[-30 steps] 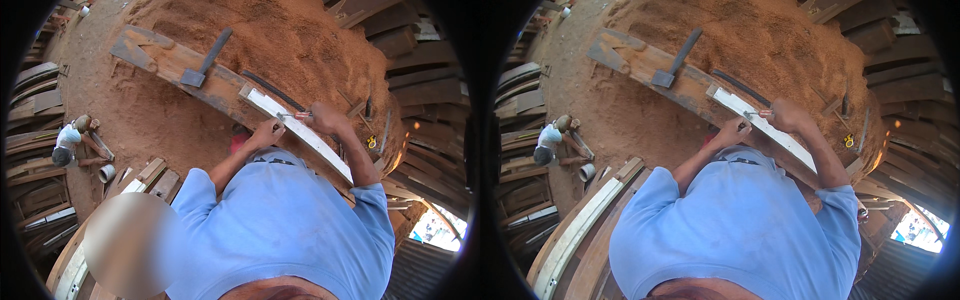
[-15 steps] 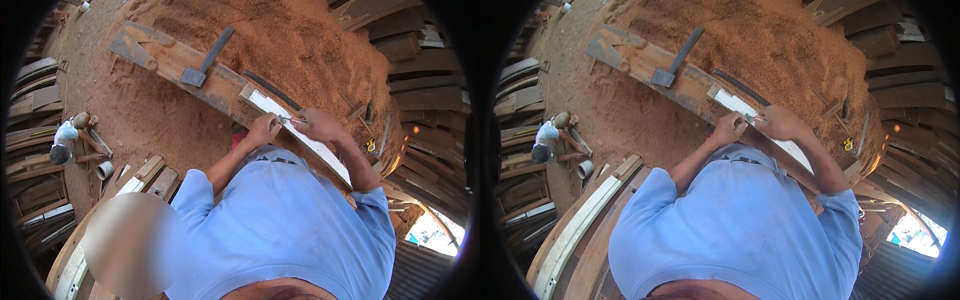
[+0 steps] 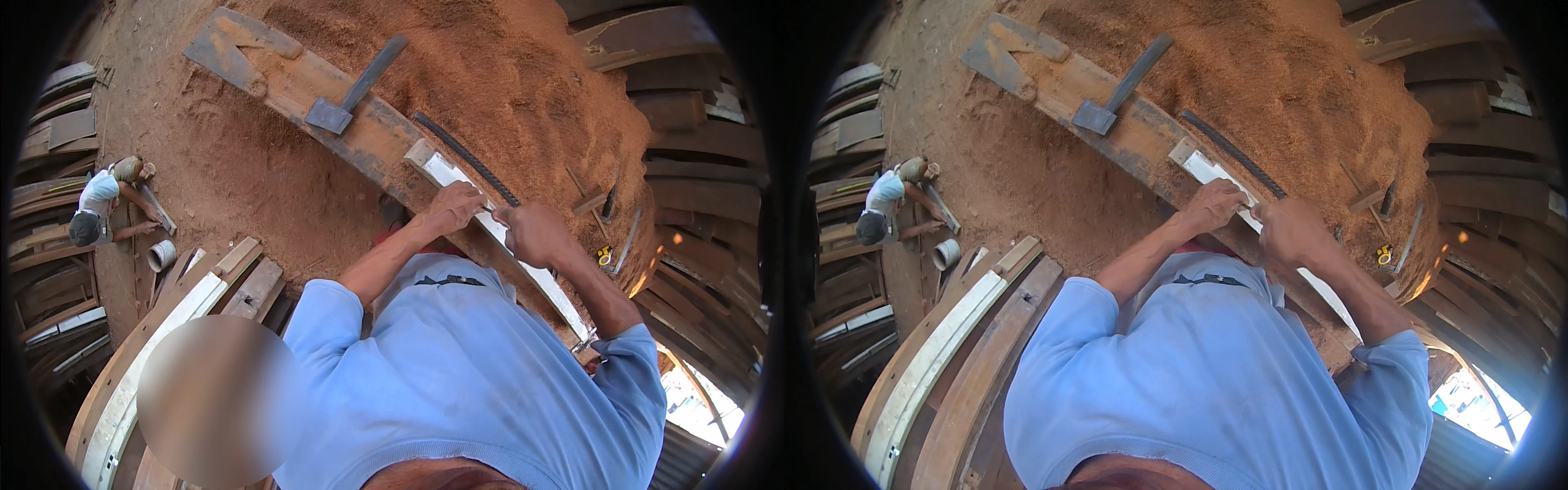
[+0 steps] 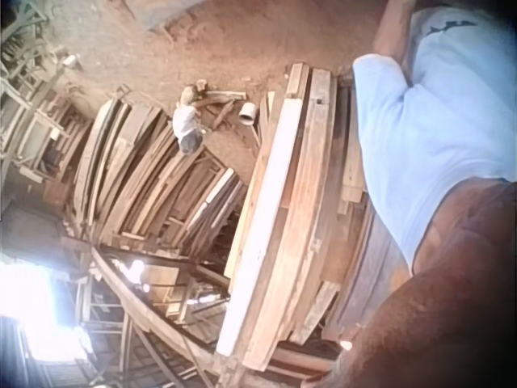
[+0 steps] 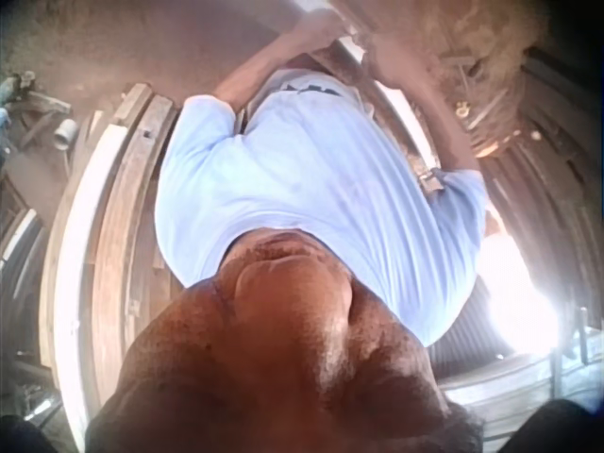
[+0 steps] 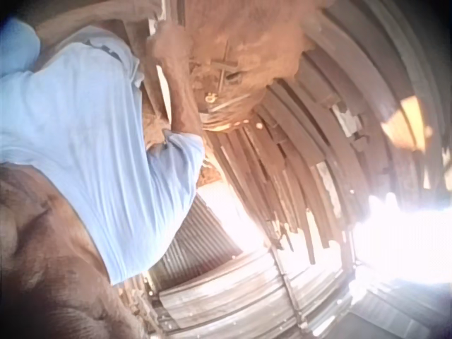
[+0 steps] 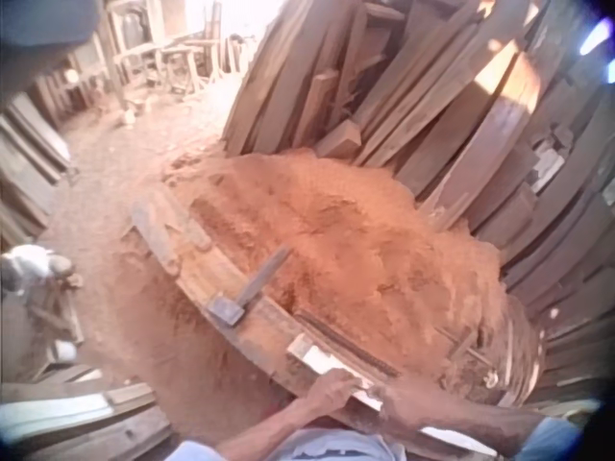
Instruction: The person measures a white wooden plank with a tape measure, marks it with a pencil, and uses a hammer to drive nails into the plank. The person then uses a screwdriver to tighten screws into the plank.
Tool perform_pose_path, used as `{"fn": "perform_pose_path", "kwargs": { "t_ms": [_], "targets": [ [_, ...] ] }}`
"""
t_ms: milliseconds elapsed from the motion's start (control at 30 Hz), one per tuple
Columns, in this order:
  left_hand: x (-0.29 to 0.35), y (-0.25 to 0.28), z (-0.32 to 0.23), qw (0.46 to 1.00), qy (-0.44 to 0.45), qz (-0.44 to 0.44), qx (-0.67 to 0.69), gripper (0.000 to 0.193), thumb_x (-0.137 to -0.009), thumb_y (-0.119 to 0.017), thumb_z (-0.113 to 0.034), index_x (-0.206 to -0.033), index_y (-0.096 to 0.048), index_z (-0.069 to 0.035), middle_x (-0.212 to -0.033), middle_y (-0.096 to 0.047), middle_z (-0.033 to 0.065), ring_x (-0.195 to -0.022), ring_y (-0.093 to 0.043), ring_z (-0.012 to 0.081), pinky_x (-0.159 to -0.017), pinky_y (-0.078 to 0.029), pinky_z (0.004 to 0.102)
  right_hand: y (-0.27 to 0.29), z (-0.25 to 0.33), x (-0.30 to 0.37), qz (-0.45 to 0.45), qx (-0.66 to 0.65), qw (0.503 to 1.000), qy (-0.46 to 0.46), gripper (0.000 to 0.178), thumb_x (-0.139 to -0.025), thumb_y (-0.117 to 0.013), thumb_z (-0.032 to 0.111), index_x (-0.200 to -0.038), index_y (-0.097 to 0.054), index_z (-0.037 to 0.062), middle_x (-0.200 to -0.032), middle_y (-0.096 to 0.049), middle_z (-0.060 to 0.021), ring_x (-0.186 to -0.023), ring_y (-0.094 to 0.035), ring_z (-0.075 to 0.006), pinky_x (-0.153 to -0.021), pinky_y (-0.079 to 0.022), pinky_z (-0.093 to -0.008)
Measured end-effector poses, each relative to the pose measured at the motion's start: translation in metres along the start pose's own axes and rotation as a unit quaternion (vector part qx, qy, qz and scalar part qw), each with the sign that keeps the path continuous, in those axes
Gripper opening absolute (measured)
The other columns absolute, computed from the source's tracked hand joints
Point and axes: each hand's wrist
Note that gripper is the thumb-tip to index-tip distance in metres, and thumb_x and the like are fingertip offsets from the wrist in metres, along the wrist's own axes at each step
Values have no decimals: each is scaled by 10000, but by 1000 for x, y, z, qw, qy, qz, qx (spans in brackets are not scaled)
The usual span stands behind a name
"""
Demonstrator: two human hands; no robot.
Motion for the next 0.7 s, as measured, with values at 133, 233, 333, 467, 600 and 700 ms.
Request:
{"fn": "perform_pose_path", "kwargs": {
  "t_ms": [133, 233, 333, 467, 600, 700],
  "targets": [
    [4, -9, 8, 1000, -7, -17, 11, 128, -872, -628, -136, -981, -690, -107, -881, -655, 127, -887, -623, 353, -790, -490, 476, 11, 6, -1, 25, 68, 997, 11, 349, -800, -602, 127, -1115, -738, 65, -849, -698, -244, -816, -691, -421, -772, -538, -516],
    [7, -23, 28, 995, -66, -64, 46, 173, -898, -628, -143, -1054, -696, -111, -921, -645, 147, -856, -610, 370, -754, -476, 476, -8, -26, -17, -5, -66, 997, 44, 273, -909, -625, 265, -943, -677, 0, -819, -689, -218, -710, -668, -355, -677, -524, -458],
    [-3, -10, 17, 992, -78, -87, 54, 129, -923, -620, -161, -1018, -679, -99, -896, -632, 133, -838, -613, 357, -721, -485, 463, 3, -43, -13, 83, -401, 905, -117, 564, -912, -695, 566, -842, -678, 6, -713, -624, -79, -650, -585, -182, -593, -471, -362],
    [-10, 4, -1, 998, -62, -22, -7, 105, -898, -630, -188, -919, -650, -87, -847, -629, 123, -827, -622, 346, -709, -489, 467, -3, -41, -11, 83, -159, 980, -87, 539, -967, -575, 540, -957, -755, 31, -835, -738, -184, -815, -705, -327, -727, -532, -440],
    [-1, 3, 3, 998, -64, -25, -11, 125, -893, -642, -203, -935, -641, -85, -801, -608, 119, -813, -623, 333, -711, -493, 464, 7, 5, -3, 67, 41, 994, -71, 292, -919, -585, 298, -1005, -757, 78, -912, -740, -197, -908, -711, -388, -766, -553, -479],
    [-1, 7, 2, 999, -46, 15, -14, 154, -884, -658, -189, -1005, -668, -94, -858, -647, 117, -870, -645, 332, -751, -516, 451, 15, 16, 11, 48, 78, 995, -32, 248, -854, -589, 197, -1002, -756, 91, -929, -744, -177, -915, -724, -366, -768, -561, -496]
  ]
}}
Point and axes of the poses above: each hand's wrist, its own x-axis away from the middle knuckle, its own y-axis out of the back of the hand, z = x × y
